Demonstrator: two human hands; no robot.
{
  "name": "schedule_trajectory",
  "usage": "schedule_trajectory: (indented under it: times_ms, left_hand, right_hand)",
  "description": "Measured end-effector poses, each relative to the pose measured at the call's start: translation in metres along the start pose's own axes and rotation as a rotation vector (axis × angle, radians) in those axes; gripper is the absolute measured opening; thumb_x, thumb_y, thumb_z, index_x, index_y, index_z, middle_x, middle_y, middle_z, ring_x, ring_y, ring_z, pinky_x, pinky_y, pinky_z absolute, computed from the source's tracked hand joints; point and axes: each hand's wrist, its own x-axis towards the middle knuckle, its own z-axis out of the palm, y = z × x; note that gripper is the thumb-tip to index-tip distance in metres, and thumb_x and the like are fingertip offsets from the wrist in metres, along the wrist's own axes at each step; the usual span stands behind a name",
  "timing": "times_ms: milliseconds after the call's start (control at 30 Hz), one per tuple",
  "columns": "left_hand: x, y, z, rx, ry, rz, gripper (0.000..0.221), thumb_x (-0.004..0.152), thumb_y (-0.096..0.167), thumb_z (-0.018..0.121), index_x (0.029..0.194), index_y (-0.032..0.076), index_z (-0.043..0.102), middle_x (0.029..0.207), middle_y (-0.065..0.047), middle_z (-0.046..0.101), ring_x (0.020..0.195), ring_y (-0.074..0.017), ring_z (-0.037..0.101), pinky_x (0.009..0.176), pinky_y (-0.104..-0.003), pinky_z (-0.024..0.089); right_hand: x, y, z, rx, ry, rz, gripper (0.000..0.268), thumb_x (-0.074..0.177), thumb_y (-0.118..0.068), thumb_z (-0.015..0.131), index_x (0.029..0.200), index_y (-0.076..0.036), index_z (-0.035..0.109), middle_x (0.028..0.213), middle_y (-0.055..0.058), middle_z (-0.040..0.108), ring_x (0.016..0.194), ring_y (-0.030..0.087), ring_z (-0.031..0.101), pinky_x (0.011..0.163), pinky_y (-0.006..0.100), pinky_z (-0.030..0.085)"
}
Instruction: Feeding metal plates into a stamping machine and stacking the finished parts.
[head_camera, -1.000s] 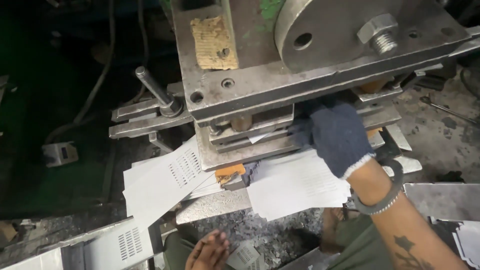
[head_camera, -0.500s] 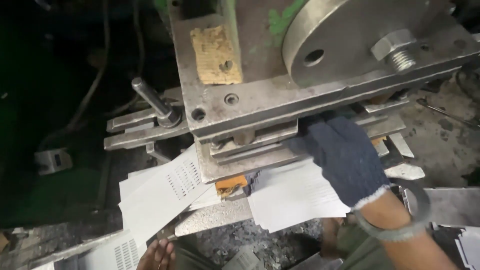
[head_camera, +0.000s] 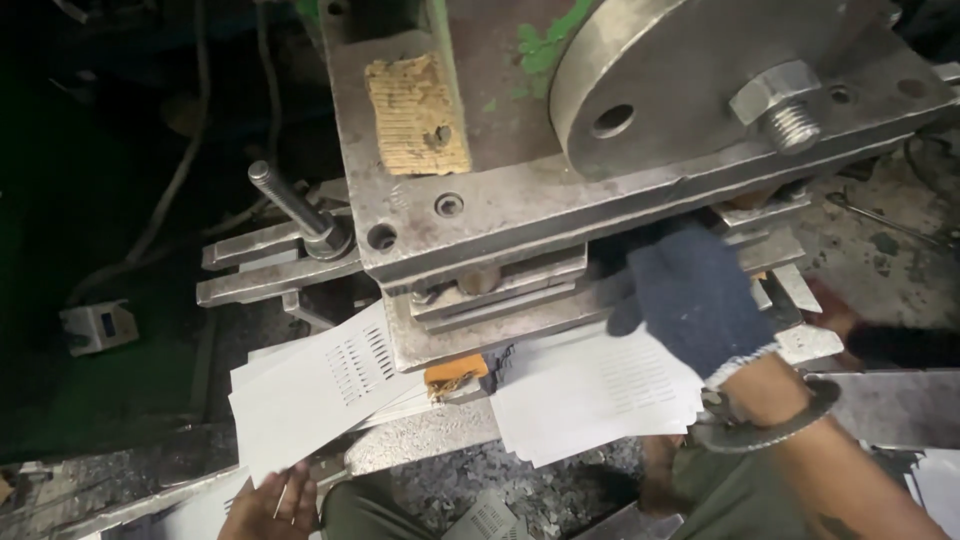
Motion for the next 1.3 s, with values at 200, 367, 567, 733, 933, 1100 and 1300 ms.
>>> schedule_trajectory:
  times_ms: [200, 367, 567, 733, 933, 1100, 1300]
  left_hand:
    - [0.030, -0.011, -0.035, 0.010, 0.127, 0.053, 0.049, 0.105, 0.030, 0.054, 0.146, 0.005, 0.043, 0.133, -0.018, 0.059, 0.125, -0.0331, 0.057, 0.103, -0.049, 0.051]
    - [0.068, -0.033, -0.068, -0.169, 0.062, -0.012, 0.047, 0.104, 0.039, 0.050, 0.137, 0.005, 0.052, 0.124, -0.014, 0.065, 0.111, -0.0289, 0.066, 0.094, -0.046, 0.058]
    - [-0.018, -0.006, 0.001, -0.011, 0.188, 0.096, 0.030, 0.104, 0.023, 0.059, 0.131, 0.009, 0.057, 0.115, -0.016, 0.062, 0.100, -0.0277, 0.063, 0.092, -0.045, 0.056]
    - [-0.033, -0.002, 0.005, 0.003, 0.156, 0.060, 0.030, 0.104, 0.023, 0.060, 0.128, 0.005, 0.055, 0.114, -0.014, 0.064, 0.101, -0.0252, 0.064, 0.091, -0.043, 0.057]
    - [-0.067, 0.014, 0.015, -0.016, 0.177, 0.057, 0.033, 0.104, 0.020, 0.059, 0.131, 0.003, 0.052, 0.118, -0.016, 0.062, 0.104, -0.0280, 0.065, 0.094, -0.044, 0.058]
    - [-0.079, 0.023, 0.020, -0.026, 0.104, 0.090, 0.033, 0.102, 0.018, 0.058, 0.131, 0.004, 0.052, 0.120, -0.015, 0.062, 0.104, -0.0293, 0.064, 0.093, -0.046, 0.056]
    - [-0.088, 0.005, 0.019, -0.058, 0.104, 0.053, 0.036, 0.101, 0.020, 0.058, 0.131, 0.000, 0.051, 0.115, -0.017, 0.058, 0.105, -0.0330, 0.066, 0.090, -0.047, 0.056]
  right_hand:
    - [0.030, 0.059, 0.006, -0.761, 0.256, -0.561, 0.016, 0.087, -0.008, 0.058, 0.082, 0.003, 0.069, 0.087, 0.026, 0.069, 0.085, 0.047, 0.064, 0.082, 0.056, 0.051]
    - [0.020, 0.035, 0.007, -0.556, 0.173, -0.499, 0.020, 0.091, -0.014, 0.057, 0.088, 0.001, 0.070, 0.090, 0.024, 0.069, 0.086, 0.044, 0.063, 0.080, 0.055, 0.049]
    - [0.023, 0.055, 0.009, -0.652, 0.260, -0.620, 0.019, 0.087, -0.013, 0.059, 0.083, 0.002, 0.069, 0.090, 0.026, 0.068, 0.087, 0.047, 0.062, 0.080, 0.058, 0.048]
    - [0.021, 0.053, 0.009, -0.649, 0.271, -0.648, 0.019, 0.090, -0.012, 0.057, 0.085, 0.002, 0.069, 0.089, 0.026, 0.067, 0.087, 0.047, 0.062, 0.079, 0.057, 0.048]
    - [0.003, 0.009, -0.002, -0.412, 0.141, -0.386, 0.017, 0.086, -0.011, 0.056, 0.078, -0.001, 0.069, 0.081, 0.020, 0.071, 0.075, 0.040, 0.069, 0.074, 0.054, 0.054]
    - [0.022, 0.042, -0.017, -0.977, 0.309, -0.882, 0.012, 0.078, -0.010, 0.059, 0.074, -0.006, 0.069, 0.079, 0.017, 0.068, 0.086, 0.040, 0.066, 0.083, 0.051, 0.052]
    - [0.022, 0.047, -0.015, -1.465, 0.045, -0.611, 0.043, 0.099, -0.047, 0.063, 0.071, -0.015, 0.072, 0.072, 0.009, 0.068, 0.078, 0.030, 0.066, 0.077, 0.045, 0.049]
